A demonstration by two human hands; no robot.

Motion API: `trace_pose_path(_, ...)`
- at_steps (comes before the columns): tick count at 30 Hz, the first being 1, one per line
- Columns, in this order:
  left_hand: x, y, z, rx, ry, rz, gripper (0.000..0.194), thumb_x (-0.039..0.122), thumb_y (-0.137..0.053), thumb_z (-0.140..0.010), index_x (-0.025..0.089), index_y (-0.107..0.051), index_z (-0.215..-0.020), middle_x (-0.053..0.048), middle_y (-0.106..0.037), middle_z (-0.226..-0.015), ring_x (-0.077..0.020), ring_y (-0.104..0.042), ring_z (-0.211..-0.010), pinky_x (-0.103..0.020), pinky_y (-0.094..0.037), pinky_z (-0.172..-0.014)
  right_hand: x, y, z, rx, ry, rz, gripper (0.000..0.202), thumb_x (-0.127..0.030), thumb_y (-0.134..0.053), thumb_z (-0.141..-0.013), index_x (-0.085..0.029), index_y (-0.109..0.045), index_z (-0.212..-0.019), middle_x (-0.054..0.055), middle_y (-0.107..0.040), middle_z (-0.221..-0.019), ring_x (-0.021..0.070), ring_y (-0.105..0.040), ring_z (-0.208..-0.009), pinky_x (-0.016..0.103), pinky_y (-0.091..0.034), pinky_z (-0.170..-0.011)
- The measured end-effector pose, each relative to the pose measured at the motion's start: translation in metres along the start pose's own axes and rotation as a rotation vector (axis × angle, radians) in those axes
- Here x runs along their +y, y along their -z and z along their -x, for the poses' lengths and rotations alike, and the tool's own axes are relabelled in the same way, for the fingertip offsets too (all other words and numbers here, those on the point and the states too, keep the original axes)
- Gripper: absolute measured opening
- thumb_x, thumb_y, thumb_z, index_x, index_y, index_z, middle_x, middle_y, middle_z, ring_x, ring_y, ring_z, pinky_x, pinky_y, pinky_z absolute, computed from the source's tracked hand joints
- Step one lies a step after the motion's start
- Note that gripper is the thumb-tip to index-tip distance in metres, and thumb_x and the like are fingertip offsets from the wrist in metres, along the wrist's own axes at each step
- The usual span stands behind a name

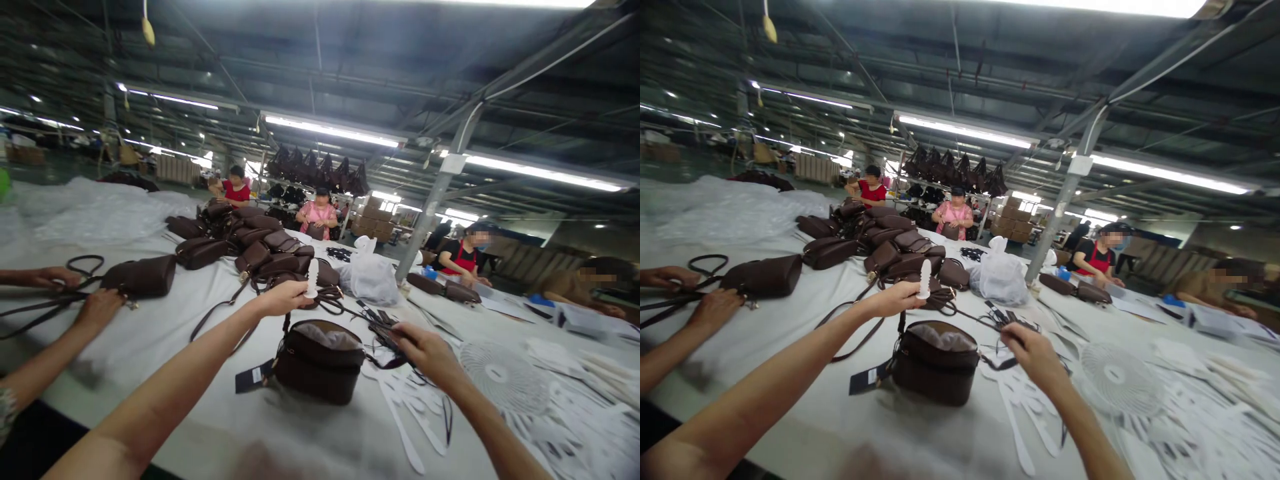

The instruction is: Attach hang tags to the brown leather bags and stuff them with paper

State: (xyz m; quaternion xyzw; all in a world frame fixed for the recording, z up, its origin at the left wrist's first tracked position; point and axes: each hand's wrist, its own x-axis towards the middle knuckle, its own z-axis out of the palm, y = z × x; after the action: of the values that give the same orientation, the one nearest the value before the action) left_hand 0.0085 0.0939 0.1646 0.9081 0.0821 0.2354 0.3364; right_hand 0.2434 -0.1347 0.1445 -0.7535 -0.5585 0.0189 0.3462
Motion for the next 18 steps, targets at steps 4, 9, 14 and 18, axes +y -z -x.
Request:
trace_pose_path(4,-0.009,-0.003,0.003,0.043,0.033,-0.057,0.016,0.030,-0.050,-0.083,0.018,-0.052,-0.073,0.001,-0.056,-0.070,-0.0136,-0.050,-0.065,-0.022,-0.036,-0.061,0.016,0.030,-0.015,0.253,-0.042,0.149,0.025,-0.046,-0.055,-0.074,-0.022,-0.063,-0.070,0.004,-0.064,-0.065,0.0214,-0.056,-0.063,0.035,-0.043,-0.065)
trace_pose_path(9,-0.009,-0.005,-0.004,0.066,0.036,-0.022,0.021,0.031,-0.047,-0.085,0.017,-0.053,-0.070,0.000,-0.058,-0.070,-0.0141,-0.052,-0.066,-0.024,-0.039,-0.064,0.004,0.016,-0.016,0.069,-0.174,-0.474,0.039,-0.058,-0.065,-0.070,-0.020,-0.058,-0.072,-0.002,-0.054,-0.060,0.0142,-0.050,-0.057,0.033,-0.050,-0.063)
trace_pose_path(14,0.002,-0.008,-0.010,0.030,-0.019,0.033,0.022,0.029,-0.047,-0.086,0.016,-0.056,-0.071,-0.001,-0.059,-0.071,-0.0140,-0.053,-0.069,-0.023,-0.040,-0.066,-0.002,0.025,-0.021,0.094,-0.109,-0.389,0.061,-0.061,-0.070,-0.066,-0.018,-0.059,-0.107,0.005,-0.063,-0.082,0.0187,-0.059,-0.069,0.037,-0.055,-0.068)
trace_pose_path(18,0.017,-0.021,-0.020,-0.093,-0.036,0.062,0.013,0.025,-0.053,-0.083,0.015,-0.059,-0.078,0.000,-0.060,-0.072,-0.0129,-0.056,-0.066,-0.021,-0.042,-0.062,-0.042,0.017,-0.025,0.257,0.326,0.310,0.087,-0.042,-0.074,-0.069,-0.020,-0.034,-0.144,0.018,-0.034,-0.149,0.0393,-0.035,-0.135,0.059,-0.033,-0.106)
